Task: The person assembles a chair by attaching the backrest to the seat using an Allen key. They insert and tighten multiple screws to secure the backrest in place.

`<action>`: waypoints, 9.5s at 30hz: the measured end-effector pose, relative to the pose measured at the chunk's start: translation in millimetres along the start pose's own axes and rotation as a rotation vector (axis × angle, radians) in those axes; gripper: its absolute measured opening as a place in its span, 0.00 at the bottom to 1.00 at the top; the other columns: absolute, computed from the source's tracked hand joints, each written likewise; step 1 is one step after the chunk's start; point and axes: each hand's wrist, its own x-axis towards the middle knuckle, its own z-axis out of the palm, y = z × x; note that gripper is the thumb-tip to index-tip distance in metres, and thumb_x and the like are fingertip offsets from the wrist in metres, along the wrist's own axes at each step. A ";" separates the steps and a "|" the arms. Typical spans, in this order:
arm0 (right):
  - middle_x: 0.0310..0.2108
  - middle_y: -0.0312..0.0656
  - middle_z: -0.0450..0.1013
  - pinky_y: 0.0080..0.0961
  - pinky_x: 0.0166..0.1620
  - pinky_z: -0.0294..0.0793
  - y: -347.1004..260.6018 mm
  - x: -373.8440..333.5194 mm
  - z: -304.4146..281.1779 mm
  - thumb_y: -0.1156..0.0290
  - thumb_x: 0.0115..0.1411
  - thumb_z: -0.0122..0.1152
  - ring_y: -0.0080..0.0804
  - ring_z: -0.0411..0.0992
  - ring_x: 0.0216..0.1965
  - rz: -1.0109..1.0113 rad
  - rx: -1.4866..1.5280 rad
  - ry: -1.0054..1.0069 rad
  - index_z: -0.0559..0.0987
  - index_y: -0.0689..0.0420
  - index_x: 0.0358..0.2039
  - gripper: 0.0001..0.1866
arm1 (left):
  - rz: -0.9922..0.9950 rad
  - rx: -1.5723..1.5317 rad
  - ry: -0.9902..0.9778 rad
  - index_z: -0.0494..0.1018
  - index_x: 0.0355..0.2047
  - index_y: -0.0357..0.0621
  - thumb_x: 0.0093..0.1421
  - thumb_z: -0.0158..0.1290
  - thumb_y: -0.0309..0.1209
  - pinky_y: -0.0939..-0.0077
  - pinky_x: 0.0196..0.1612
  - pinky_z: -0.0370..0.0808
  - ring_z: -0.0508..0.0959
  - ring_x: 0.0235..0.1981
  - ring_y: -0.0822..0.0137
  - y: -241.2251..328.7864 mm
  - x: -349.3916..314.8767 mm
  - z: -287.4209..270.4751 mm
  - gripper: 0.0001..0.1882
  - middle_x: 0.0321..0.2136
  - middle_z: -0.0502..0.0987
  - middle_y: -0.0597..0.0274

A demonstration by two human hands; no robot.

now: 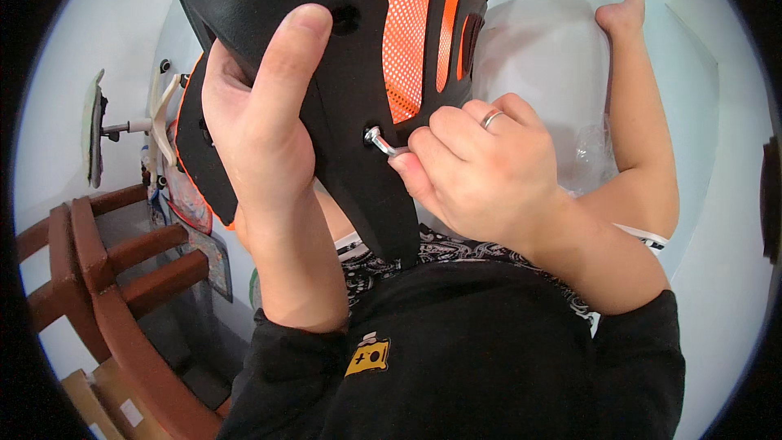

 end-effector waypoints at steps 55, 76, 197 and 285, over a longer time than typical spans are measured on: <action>0.27 0.36 0.66 0.19 0.27 0.65 40.7 3.3 2.5 0.76 0.44 0.64 0.26 0.66 0.24 -0.079 0.592 0.144 0.79 0.55 0.29 0.09 | -0.053 -0.437 -0.290 0.66 0.50 0.43 0.58 0.39 0.59 0.64 0.50 0.72 0.74 0.46 0.61 -15.9 22.5 -44.9 0.34 0.43 0.74 0.55; 0.30 0.34 0.69 0.22 0.28 0.65 44.6 23.3 -15.2 0.66 0.38 0.62 0.25 0.65 0.22 -0.280 0.265 0.040 0.79 0.52 0.28 0.13 | -0.003 -0.486 -0.217 0.68 0.47 0.46 0.59 0.37 0.59 0.67 0.49 0.69 0.74 0.45 0.65 -24.6 17.8 -32.7 0.31 0.43 0.75 0.60; 0.27 0.27 0.69 0.27 0.32 0.60 60.6 30.1 26.7 0.61 0.46 0.63 0.27 0.64 0.32 -0.513 0.299 0.317 0.79 0.46 0.27 0.07 | -0.121 -0.495 0.052 0.67 0.47 0.33 0.58 0.51 0.43 0.81 0.51 0.61 0.69 0.45 0.73 -19.7 1.9 -8.6 0.25 0.43 0.71 0.62; 0.25 0.38 0.74 0.17 0.27 0.68 25.4 45.7 -12.9 0.78 0.43 0.66 0.24 0.71 0.24 0.140 0.494 0.327 0.80 0.57 0.31 0.11 | -0.157 -0.193 -0.051 0.65 0.50 0.39 0.58 0.43 0.54 0.67 0.47 0.70 0.74 0.43 0.63 -10.1 -9.6 -17.4 0.31 0.43 0.73 0.54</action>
